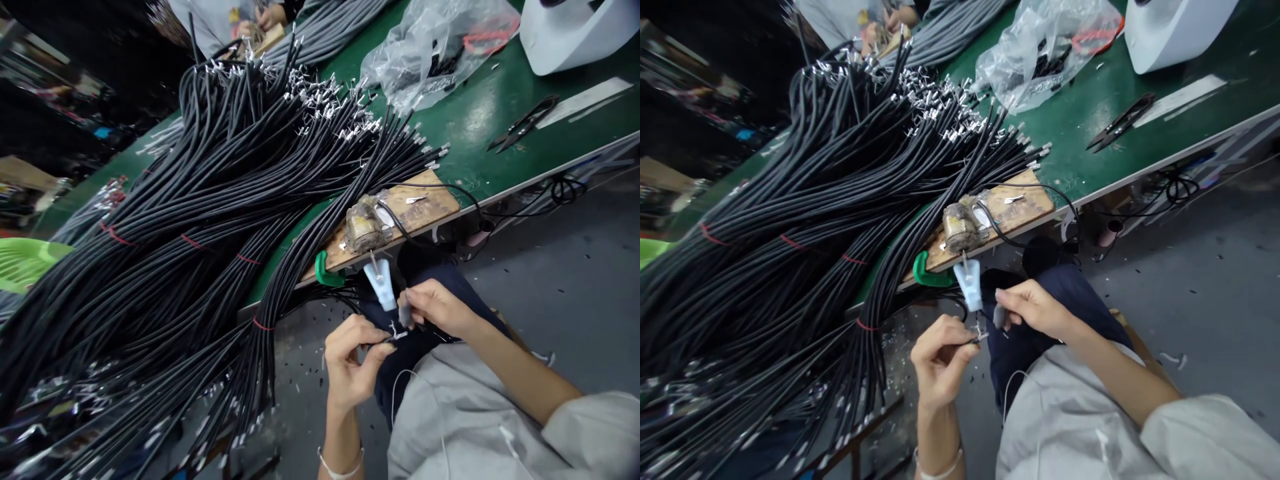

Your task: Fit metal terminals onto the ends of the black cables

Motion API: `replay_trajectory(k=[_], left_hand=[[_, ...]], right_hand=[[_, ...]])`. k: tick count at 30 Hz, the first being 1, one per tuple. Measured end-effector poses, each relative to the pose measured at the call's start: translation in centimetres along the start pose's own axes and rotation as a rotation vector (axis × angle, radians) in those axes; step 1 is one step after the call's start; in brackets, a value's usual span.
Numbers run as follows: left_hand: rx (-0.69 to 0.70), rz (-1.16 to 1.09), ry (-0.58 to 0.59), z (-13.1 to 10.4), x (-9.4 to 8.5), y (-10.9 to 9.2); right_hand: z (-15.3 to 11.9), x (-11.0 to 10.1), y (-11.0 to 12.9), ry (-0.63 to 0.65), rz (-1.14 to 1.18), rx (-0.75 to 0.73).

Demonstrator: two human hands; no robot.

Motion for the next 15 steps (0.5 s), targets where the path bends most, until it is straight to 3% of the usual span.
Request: replay_trajectory(k=[5,7,9,12,15], left_hand=[[-0.136,-0.099,0.161,-0.4,1.2,0.7],[-0.241,-0.148,0.129,-0.7,1.2,1.2],[-0.318,-0.158,0.064,-1.2,1.2,1.5],[-0.330,-0.176,-0.037,-2.0,1.3,1.7],[-0.345,-0.316,-0.131,-2.9,1.8,1.9]], right_hand=[[-0.2,2.0,-0.6,0.386,-0.034,0.236],[0.0,2.5,-0.4,0.413,-0.098,0.212],[0.1,2.6,0.5,0.291,-0.235,0.032],[-0.8,3.0,2.0,0.012,-0.509,-0.282],[-1.5,2.7,2.7,-0.223,-0.550,-0.370]])
Point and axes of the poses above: each hand's wrist, its own z-axis towards the middle knuckle, its own x-axis out of the palm, y = z × x, the point moved 5 cm from there along z, towards the middle knuckle, and after that the axes turned 7 degrees about z, right-handed, at the moved point
